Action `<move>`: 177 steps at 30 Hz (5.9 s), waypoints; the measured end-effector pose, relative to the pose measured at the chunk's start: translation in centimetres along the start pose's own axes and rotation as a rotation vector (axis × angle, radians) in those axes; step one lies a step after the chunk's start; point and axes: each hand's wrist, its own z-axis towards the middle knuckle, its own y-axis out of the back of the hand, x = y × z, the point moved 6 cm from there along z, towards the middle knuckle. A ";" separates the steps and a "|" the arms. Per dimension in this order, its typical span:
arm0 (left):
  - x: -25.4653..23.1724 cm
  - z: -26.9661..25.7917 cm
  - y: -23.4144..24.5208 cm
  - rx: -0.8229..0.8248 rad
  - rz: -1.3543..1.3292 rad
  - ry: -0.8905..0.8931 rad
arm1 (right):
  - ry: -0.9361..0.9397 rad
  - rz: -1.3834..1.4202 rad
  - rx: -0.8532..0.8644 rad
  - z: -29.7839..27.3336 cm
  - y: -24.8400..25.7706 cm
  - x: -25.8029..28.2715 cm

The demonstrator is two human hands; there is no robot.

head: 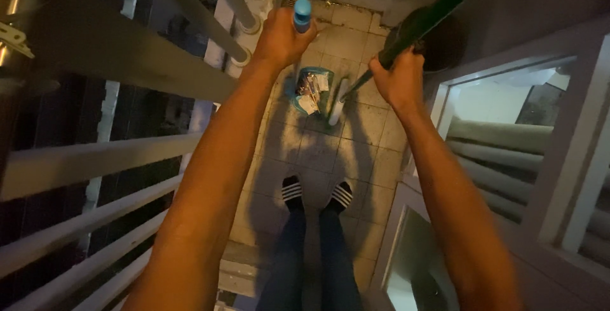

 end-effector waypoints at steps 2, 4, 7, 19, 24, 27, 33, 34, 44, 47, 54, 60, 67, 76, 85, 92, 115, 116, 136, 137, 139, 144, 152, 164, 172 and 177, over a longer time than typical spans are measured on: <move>0.1 0.2 0.0 0.013 0.005 0.006 | -0.014 0.005 0.025 0.1 0.1 0.5; -0.2 0.4 -0.2 0.026 0.011 0.007 | -0.027 0.009 0.047 0.1 0.1 0.8; -0.5 0.3 -0.2 0.014 0.007 0.050 | -0.062 -0.059 0.076 0.2 -0.2 1.0; -0.9 -0.8 0.0 0.022 0.052 0.042 | -0.077 0.017 0.079 -0.3 -0.5 1.4; -2.0 -2.3 0.6 0.063 -0.018 0.034 | -0.014 -0.003 0.054 -0.6 0.8 0.8; 0.5 -3.2 0.3 0.008 0.032 0.012 | -0.010 0.005 0.091 -1.1 1.8 1.3; 3.5 -5.4 2.1 -0.116 -0.102 0.098 | -0.020 0.019 0.097 -1.5 1.2 1.4; 3.2 -5.6 2.5 -0.118 -0.103 0.101 | -0.018 0.018 0.100 -1.7 1.2 1.3; 4.7 -6.6 6.8 -0.087 0.001 0.033 | -0.013 0.002 0.112 -2.7 -2.2 4.0; 5.3 -7.3 7.9 -0.067 0.024 0.091 | 0.016 -0.009 0.068 -3.3 -3.4 4.5; 7.4 -6.4 10.8 -0.035 0.040 0.150 | -0.111 0.012 0.093 -3.8 -5.3 6.6; 8.8 -6.6 11.8 0.005 0.018 0.160 | -0.086 -0.034 0.012 -4.6 -6.8 6.3; 4.6 -7.7 12.9 -0.028 -0.079 0.021 | -0.168 -0.035 -0.028 -4.1 -5.1 7.8; -2.4 -7.9 15.2 0.119 0.110 0.214 | -0.219 -0.104 0.074 -1.6 -1.5 13.0; -11.7 -8.9 15.8 -0.079 0.058 -0.350 | -0.233 -0.023 0.015 -4.4 1.6 17.3; -20.3 -9.1 11.4 0.047 -0.279 -0.403 | -0.210 0.228 -0.034 -4.6 0.2 15.5; -21.8 -15.4 -0.2 -0.191 -0.514 -0.066 | -0.051 0.266 -0.192 -10.6 4.4 10.2; -21.5 -15.3 0.0 -0.206 -0.508 -0.059 | -0.070 0.312 -0.157 -10.5 4.2 10.5; -20.4 -13.7 2.5 -0.157 -0.610 -0.158 | -0.112 0.178 -0.278 -11.1 6.2 14.6; -20.4 -13.9 2.3 -0.137 -0.635 -0.142 | -0.111 0.200 -0.267 -11.2 5.9 14.1; -20.1 -13.9 2.1 -0.116 -0.661 -0.122 | -0.113 0.222 -0.255 -11.5 6.2 14.2; -19.9 -13.6 2.0 -0.049 -0.659 -0.083 | -0.210 0.180 -0.187 -11.1 6.3 13.8; -16.9 -13.2 2.8 -0.099 -0.575 -0.010 | -0.127 0.198 -0.191 -10.1 4.5 14.4; -15.2 -13.3 6.7 -0.169 -0.639 -0.063 | -0.132 0.231 -0.063 -8.8 -0.3 16.0; -14.8 -13.6 8.2 -0.218 -0.657 -0.115 | -0.150 0.388 -0.047 -8.6 -2.1 17.3; -16.8 -13.9 8.1 -0.263 -0.674 -0.116 | -0.251 0.324 -0.010 -8.9 -0.5 18.1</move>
